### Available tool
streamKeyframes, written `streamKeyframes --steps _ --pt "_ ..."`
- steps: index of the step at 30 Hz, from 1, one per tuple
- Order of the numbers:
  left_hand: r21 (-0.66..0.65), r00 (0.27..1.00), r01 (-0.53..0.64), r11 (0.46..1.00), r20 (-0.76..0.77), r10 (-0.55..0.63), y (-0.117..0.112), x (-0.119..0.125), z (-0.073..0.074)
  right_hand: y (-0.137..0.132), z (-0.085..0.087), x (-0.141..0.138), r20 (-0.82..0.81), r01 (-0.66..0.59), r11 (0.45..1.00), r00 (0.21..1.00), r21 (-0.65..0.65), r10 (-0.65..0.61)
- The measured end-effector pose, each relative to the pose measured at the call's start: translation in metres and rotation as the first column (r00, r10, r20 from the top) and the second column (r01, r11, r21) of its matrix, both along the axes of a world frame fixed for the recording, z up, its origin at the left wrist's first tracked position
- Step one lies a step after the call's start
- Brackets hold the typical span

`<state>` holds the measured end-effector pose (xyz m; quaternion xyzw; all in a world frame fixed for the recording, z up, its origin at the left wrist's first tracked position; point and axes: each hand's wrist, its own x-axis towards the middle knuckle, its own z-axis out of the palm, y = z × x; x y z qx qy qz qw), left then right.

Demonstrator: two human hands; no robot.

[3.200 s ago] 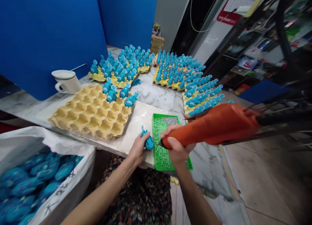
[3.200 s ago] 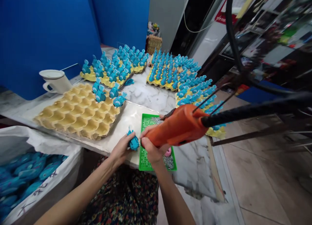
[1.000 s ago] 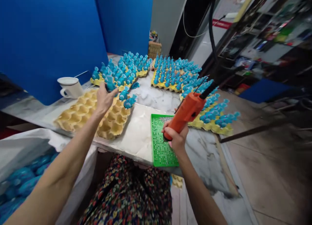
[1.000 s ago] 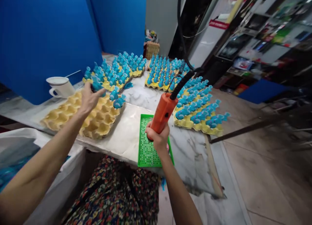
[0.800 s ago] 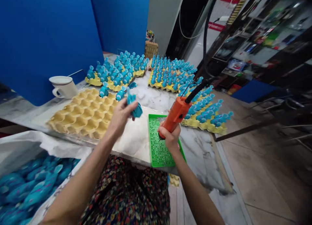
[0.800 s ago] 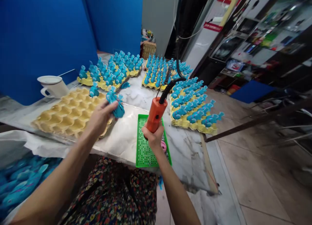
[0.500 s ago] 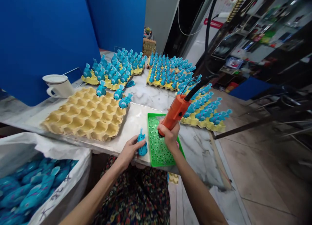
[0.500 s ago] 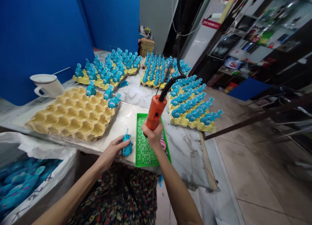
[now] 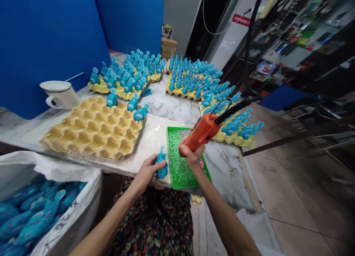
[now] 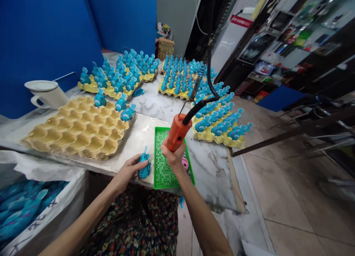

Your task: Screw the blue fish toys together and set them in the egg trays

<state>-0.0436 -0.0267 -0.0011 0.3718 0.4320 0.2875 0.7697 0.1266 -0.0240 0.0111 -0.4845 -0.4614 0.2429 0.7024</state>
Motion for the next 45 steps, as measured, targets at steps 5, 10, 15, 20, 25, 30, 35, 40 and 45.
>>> streamKeyframes --steps 5,10,15,20,25,30,35,40,45 --pt "0.005 0.999 0.032 0.999 0.031 -0.032 -0.003 0.002 0.005 -0.003 0.009 -0.003 0.059 0.054 0.998 0.997 -0.022 -0.053" --pt "0.022 0.998 0.070 0.997 -0.008 -0.069 -0.008 0.007 0.004 -0.007 0.028 -0.012 0.026 0.117 0.991 0.992 0.071 -0.119" --pt "0.089 0.999 0.026 0.996 -0.030 -0.024 -0.009 0.011 0.001 -0.014 0.046 -0.034 -0.013 -0.041 0.989 0.999 0.141 0.043" --pt "0.113 0.999 0.034 0.993 -0.017 -0.032 -0.009 0.011 -0.002 -0.014 0.048 -0.046 -0.012 -0.095 0.984 0.995 0.148 0.097" --pt "0.114 0.999 0.029 0.993 -0.021 -0.027 -0.010 0.010 -0.004 -0.011 0.037 -0.047 -0.024 -0.101 0.987 0.994 0.122 0.104" --pt "0.080 1.000 0.027 0.996 -0.007 -0.027 -0.008 0.008 -0.006 -0.011 0.025 -0.052 -0.024 -0.112 0.990 0.993 0.088 0.114" --pt "-0.045 0.996 0.091 0.995 -0.013 -0.091 -0.002 0.005 -0.011 -0.007 0.025 -0.059 -0.128 -0.091 0.986 0.986 0.137 0.109" --pt "-0.042 0.991 0.130 0.991 -0.006 -0.130 0.001 0.002 -0.004 -0.003 0.028 -0.056 -0.115 -0.166 0.978 0.977 0.123 0.180" --pt "-0.077 0.960 0.279 0.957 0.044 -0.276 0.013 -0.006 0.008 -0.001 0.046 -0.045 -0.032 -0.328 0.943 0.944 0.053 0.330"
